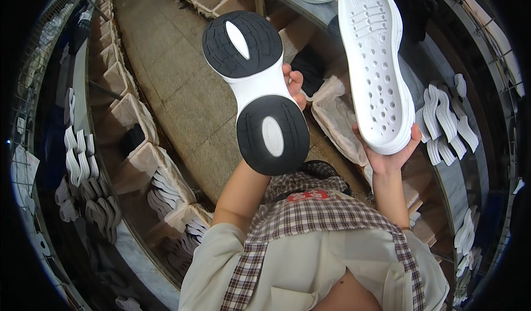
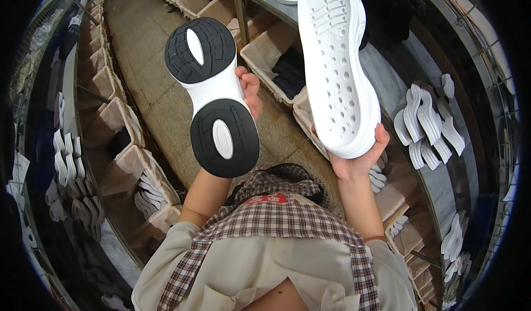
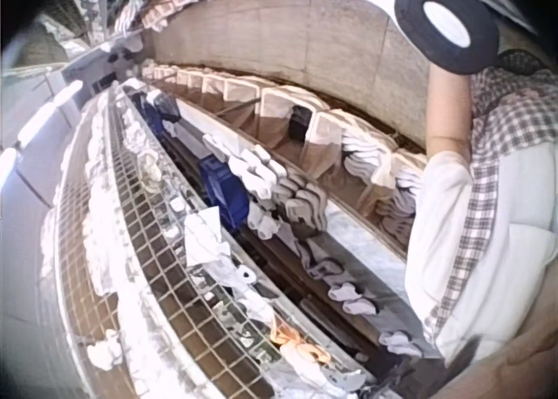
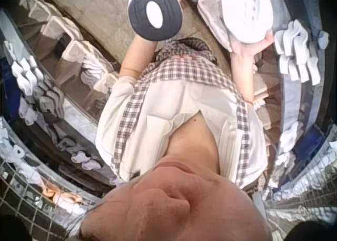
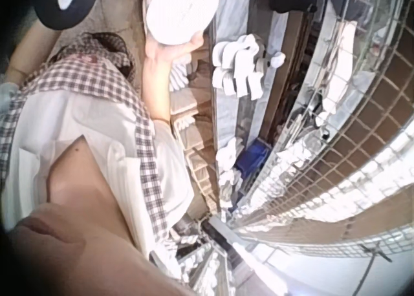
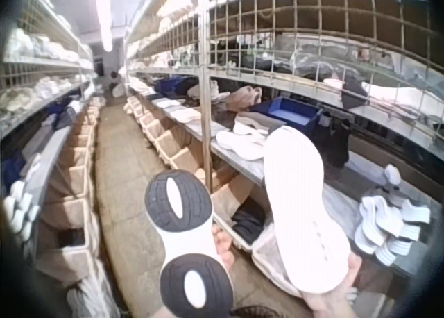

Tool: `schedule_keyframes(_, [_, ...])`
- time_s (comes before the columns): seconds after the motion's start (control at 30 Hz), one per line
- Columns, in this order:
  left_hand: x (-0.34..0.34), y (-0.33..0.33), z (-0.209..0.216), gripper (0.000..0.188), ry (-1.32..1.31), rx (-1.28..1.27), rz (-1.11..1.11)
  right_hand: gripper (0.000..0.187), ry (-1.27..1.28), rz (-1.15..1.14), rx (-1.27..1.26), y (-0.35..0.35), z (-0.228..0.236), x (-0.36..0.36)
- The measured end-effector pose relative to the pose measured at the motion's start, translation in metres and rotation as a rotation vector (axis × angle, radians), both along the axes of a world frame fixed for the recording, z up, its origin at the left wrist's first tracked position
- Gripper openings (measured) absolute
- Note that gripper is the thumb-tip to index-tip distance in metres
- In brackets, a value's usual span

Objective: The person picks up pairs of slippers in white, black, and pink, turns them over to view the soles, and places them into fabric bins or onto shelves. The person handles each pair individually and arranges them by color and type.

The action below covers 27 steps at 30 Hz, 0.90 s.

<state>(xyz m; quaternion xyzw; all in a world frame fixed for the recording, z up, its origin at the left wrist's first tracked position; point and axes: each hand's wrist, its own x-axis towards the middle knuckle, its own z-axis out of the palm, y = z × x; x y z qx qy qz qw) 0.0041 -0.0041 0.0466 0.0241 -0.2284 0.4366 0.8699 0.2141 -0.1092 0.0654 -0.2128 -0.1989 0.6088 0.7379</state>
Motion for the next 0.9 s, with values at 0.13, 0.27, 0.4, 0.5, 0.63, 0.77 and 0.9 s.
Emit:
schedule_keyframes(0.13, [0.001,-0.003,-0.003,0.037,0.026,-0.126,0.032,0.076,0.0,0.017,-0.028,0.0,-0.002,-0.003])
schedule_keyframes(0.27, [-0.003,-0.003,-0.015,0.039,0.004,-0.177,-0.011,0.072,0.01,0.001,-0.074,-0.001,-0.005,-0.004])
schedule_keyframes(0.4, [0.008,0.001,-0.031,0.044,0.255,-0.205,0.126,0.069,-0.15,-0.095,-0.15,0.004,-0.017,-0.004])
schedule_keyframes(0.5, [0.031,0.004,-0.036,0.046,0.738,-0.238,0.248,0.075,-0.425,0.008,-0.129,0.004,-0.03,-0.009])
schedule_keyframes(0.63, [0.057,0.004,-0.023,0.046,0.996,-0.006,0.056,0.07,0.027,0.15,-0.143,-0.012,-0.044,-0.011])
schedule_keyframes(0.77, [0.085,-0.007,-0.01,0.056,1.159,-0.014,-0.128,0.07,0.145,0.107,-0.082,-0.034,-0.049,0.006])
schedule_keyframes(0.9, [0.126,-0.011,0.014,0.058,1.112,0.182,-0.159,0.075,0.258,0.038,-0.054,-0.047,-0.041,0.029])
